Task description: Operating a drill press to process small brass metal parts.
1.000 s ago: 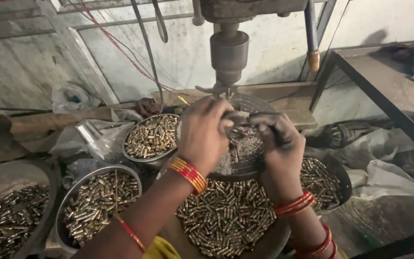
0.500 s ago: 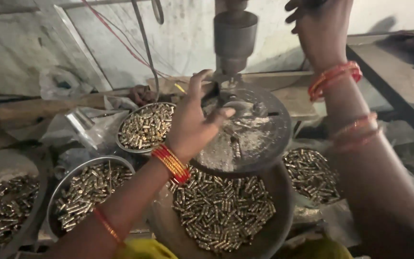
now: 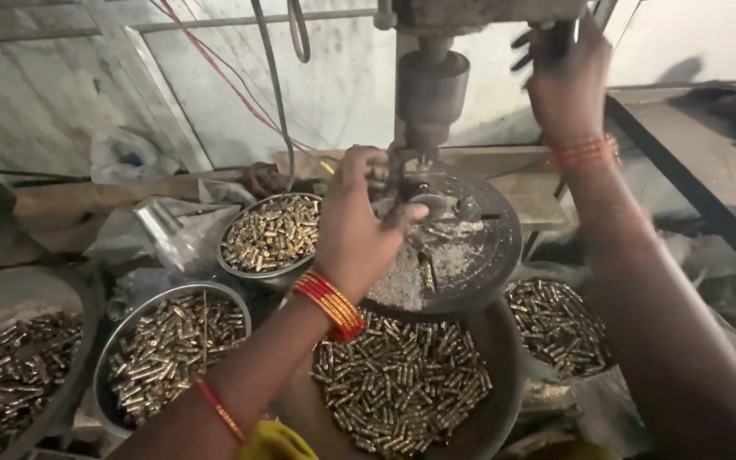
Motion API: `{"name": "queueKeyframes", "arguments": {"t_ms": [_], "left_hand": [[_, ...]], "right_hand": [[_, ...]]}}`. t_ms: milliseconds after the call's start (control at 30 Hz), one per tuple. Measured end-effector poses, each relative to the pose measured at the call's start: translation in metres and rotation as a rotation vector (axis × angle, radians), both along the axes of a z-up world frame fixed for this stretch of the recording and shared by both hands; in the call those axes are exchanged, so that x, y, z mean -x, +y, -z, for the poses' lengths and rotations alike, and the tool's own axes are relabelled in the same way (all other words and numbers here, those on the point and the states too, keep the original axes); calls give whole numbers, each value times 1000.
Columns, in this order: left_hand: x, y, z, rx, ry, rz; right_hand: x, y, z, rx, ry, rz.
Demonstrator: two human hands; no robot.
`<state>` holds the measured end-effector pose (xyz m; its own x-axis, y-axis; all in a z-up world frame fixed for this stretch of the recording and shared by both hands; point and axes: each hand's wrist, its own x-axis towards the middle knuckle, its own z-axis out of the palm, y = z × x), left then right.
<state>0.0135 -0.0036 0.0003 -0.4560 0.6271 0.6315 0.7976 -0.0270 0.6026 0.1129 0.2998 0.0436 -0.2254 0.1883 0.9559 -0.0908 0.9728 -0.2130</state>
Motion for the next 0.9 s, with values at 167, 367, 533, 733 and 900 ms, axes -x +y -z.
{"name": "queueKeyframes", "arguments": {"t_ms": [167,367,533,733,900], "left_hand": [[-28,-7,-12,-33,91,32],[-21,8,1,-91,388,-77],[-4,-12,-27,205,87,258],[15,-31,-23,380,-388,364],[21,-25,-15,189,-696,593]], "right_hand": [[-92,-40,124,201,-314,218],[-162,-14,338,497,-1038,256],[-157,-12,392,434,-980,472],[-149,-19,368,531,-921,580],[-152,-16,326,884,-272,342]]}}
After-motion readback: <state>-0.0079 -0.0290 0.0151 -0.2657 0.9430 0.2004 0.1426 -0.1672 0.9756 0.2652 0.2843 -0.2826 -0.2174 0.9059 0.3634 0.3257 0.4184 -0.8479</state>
